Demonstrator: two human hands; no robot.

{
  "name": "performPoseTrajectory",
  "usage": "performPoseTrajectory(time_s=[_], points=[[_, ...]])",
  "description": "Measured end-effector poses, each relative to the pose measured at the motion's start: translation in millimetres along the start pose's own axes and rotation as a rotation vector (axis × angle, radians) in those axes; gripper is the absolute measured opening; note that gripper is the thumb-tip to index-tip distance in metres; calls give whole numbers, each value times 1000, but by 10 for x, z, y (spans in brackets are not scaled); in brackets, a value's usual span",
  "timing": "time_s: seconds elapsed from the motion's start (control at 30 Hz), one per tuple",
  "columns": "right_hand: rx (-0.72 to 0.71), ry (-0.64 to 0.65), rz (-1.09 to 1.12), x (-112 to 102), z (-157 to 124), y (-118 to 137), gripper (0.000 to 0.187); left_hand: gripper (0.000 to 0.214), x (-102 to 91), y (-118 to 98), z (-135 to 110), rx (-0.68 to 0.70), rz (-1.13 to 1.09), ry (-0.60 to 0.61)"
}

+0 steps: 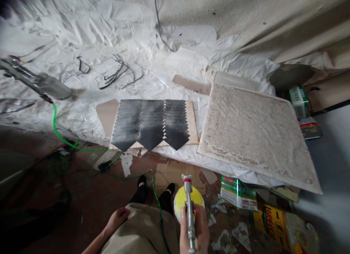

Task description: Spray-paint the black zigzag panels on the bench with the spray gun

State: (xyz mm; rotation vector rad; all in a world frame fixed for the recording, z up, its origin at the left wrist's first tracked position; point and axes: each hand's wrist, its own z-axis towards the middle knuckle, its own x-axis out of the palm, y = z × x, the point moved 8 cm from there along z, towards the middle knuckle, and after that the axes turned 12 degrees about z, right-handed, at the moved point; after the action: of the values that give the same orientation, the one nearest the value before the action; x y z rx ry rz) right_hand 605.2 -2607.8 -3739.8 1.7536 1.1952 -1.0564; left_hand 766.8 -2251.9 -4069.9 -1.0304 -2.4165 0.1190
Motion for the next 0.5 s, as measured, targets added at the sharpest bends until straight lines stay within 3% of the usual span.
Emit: performPoseTrajectory(time_s=[0.27,0.5], points=[[239,-40,327,446,-86,283,18,21,-34,129,-15,-1,10,-3],[227,-32,204,508,-109,408,25,20,-102,318,-55,-14,-11,10]])
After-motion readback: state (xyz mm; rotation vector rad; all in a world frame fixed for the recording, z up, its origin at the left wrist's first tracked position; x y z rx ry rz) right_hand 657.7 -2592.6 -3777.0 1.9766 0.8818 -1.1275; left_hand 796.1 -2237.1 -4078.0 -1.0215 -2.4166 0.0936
